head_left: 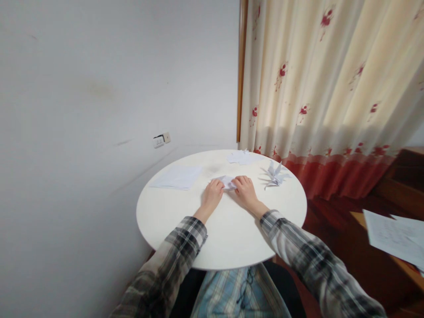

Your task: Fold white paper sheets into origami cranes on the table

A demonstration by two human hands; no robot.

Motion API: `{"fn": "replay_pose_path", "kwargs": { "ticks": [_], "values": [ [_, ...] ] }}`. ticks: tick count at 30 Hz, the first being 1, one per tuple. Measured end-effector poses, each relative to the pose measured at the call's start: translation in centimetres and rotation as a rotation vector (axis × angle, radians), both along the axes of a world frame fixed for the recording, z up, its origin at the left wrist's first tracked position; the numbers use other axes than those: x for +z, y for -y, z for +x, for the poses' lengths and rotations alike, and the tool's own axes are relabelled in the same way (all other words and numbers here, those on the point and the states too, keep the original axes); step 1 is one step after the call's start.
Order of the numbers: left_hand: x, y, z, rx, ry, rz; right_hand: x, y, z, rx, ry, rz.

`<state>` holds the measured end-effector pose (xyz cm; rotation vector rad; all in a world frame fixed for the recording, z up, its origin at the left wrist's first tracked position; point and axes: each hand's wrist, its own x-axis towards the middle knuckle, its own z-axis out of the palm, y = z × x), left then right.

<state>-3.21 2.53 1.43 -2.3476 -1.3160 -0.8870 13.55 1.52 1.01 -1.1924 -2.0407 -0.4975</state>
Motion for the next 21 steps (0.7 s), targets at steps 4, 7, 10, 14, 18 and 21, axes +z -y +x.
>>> {"fn": "replay_pose_path", "kwargs": {
  "ticks": [4,7,10,14,18,21],
  "values": [
    [0.14,0.11,-0.14,0.059,-0.001,0.036,-0.08,-0.26,0.18,0.011,-0.109,0.052],
    [0.07,0.14,0.01,0.057,-0.019,0.052,-0.23,-0.41,0.28,0.015,-0.135,0.026],
    [-0.05,0.05,0.11,0.037,-0.027,0.048,-0.34,-0.50,0.28,-0.003,-0.136,0.000],
    [-0.05,-0.08,-0.01,0.048,-0.020,0.003,-0.41,-0.49,0.28,0.008,-0.098,-0.018],
    [0.01,-0.01,-0.17,0.095,0.010,-0.056,-0.46,-0.32,0.31,0.080,-0.037,-0.036],
    [0.07,0.15,-0.18,0.139,0.040,-0.089,-0.50,-0.27,0.27,0.112,-0.009,-0.036]
  ]
}}
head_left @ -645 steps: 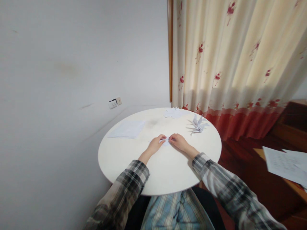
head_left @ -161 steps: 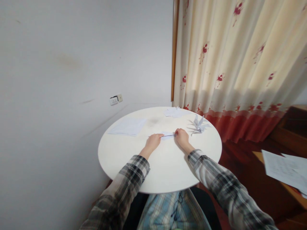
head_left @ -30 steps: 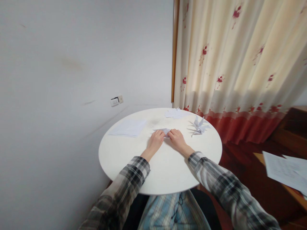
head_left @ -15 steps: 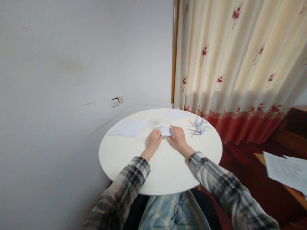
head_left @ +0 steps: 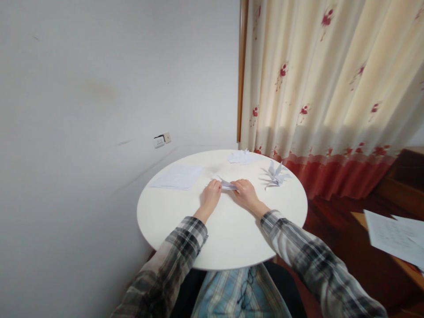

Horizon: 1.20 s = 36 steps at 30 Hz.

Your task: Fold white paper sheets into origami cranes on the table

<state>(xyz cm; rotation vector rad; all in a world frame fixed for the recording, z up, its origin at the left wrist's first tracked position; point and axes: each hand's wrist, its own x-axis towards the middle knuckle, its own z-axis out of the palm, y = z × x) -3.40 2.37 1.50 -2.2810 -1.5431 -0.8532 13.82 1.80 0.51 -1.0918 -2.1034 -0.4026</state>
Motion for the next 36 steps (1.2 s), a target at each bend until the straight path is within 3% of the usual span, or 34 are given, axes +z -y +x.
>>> {"fn": "replay_pose_path", "kwargs": {
  "ticks": [7,11,20,25,29,36],
  "values": [
    [0.3,0.1,0.1,0.236,0.066,-0.210,0.1,-0.1,-0.1,0.004,0.020,-0.010],
    [0.2,-0.1,0.2,0.244,0.091,-0.179,0.3,0.0,-0.1,-0.025,0.038,-0.046],
    [0.0,-0.2,0.4,-0.034,0.019,0.003,-0.1,-0.1,0.1,0.021,0.081,-0.187],
    [-1.4,-1.5,-0.1,-0.283,-0.024,-0.141,-0.4,-0.5,0.2,0.022,0.103,-0.250],
    [-2.0,-1.9,-0.3,-0.281,0.006,-0.285,-0.6,-0.5,0.3,0.000,0.093,-0.271],
    [-1.5,-1.3,-0.3,-0.305,0.004,-0.283,-0.2,0.3,-0.2,0.085,0.022,-0.263]
  ]
}}
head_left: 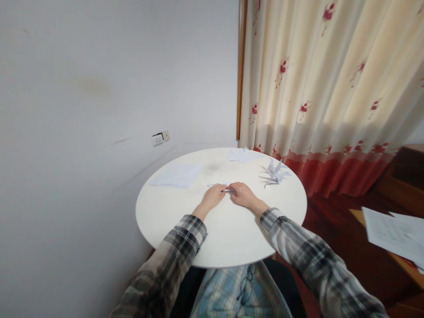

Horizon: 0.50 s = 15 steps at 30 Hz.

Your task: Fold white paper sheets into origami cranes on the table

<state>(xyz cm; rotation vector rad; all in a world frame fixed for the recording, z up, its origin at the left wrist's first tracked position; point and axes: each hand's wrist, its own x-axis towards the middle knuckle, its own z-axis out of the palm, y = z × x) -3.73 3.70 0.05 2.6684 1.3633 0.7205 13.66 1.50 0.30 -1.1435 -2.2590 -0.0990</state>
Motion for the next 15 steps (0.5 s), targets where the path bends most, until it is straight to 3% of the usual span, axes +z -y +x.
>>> {"fn": "replay_pose_path", "kwargs": {
  "ticks": [7,15],
  "values": [
    [-0.06,-0.09,0.02,-0.065,0.038,0.072,-0.25,-0.64,0.40,-0.037,-0.065,-0.070],
    [0.22,-0.23,0.05,-0.010,0.072,0.044,-0.22,-0.94,0.40,-0.094,-0.028,-0.057]
  ]
}}
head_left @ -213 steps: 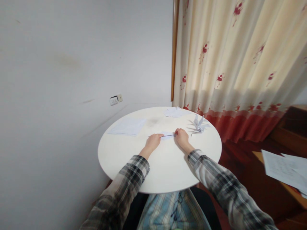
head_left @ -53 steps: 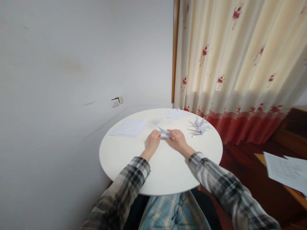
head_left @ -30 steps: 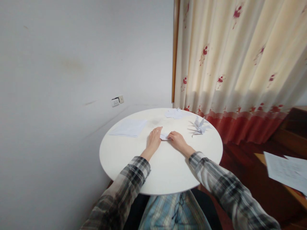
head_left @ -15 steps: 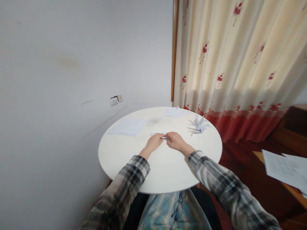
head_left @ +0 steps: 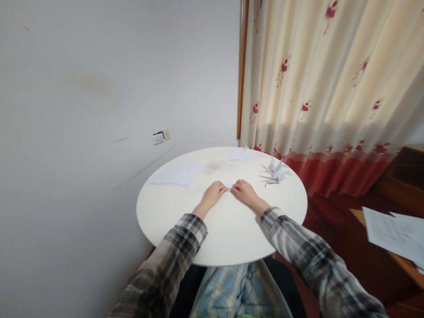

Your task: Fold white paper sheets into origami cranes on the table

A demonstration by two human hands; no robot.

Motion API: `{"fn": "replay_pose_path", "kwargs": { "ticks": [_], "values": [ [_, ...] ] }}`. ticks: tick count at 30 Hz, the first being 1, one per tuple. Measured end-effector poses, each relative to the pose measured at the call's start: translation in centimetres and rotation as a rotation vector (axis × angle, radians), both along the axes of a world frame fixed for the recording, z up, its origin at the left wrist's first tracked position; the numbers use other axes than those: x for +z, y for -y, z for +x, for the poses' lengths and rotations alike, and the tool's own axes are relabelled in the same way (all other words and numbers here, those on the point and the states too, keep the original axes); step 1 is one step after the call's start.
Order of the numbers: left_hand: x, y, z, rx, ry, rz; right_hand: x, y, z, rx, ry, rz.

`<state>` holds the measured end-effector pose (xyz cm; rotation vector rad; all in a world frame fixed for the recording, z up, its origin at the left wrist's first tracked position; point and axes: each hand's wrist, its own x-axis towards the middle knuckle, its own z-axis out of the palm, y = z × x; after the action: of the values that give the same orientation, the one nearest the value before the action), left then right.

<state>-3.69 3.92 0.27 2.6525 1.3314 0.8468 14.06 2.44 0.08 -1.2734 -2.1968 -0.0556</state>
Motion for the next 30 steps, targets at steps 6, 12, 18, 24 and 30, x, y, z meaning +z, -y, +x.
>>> {"fn": "replay_pose_path", "kwargs": {
  "ticks": [6,12,18,24,30],
  "values": [
    [-0.1,-0.2,-0.1,0.029,0.055,-0.045,-0.3,-0.4,0.1,-0.009,0.003,-0.053],
    [-0.3,-0.3,-0.2,0.017,0.079,-0.052,-0.4,-0.3,0.1,0.019,-0.069,-0.030],
    [0.0,0.1,-0.1,-0.030,0.034,-0.055,-0.6,-0.4,0.1,0.000,-0.020,-0.003],
    [0.4,0.8,0.1,-0.005,-0.006,-0.030,-0.5,-0.5,0.1,-0.026,0.015,-0.019],
    [0.7,0.8,0.0,0.088,-0.094,0.074,0.0,-0.1,-0.1,-0.049,0.024,-0.029]
  ]
}}
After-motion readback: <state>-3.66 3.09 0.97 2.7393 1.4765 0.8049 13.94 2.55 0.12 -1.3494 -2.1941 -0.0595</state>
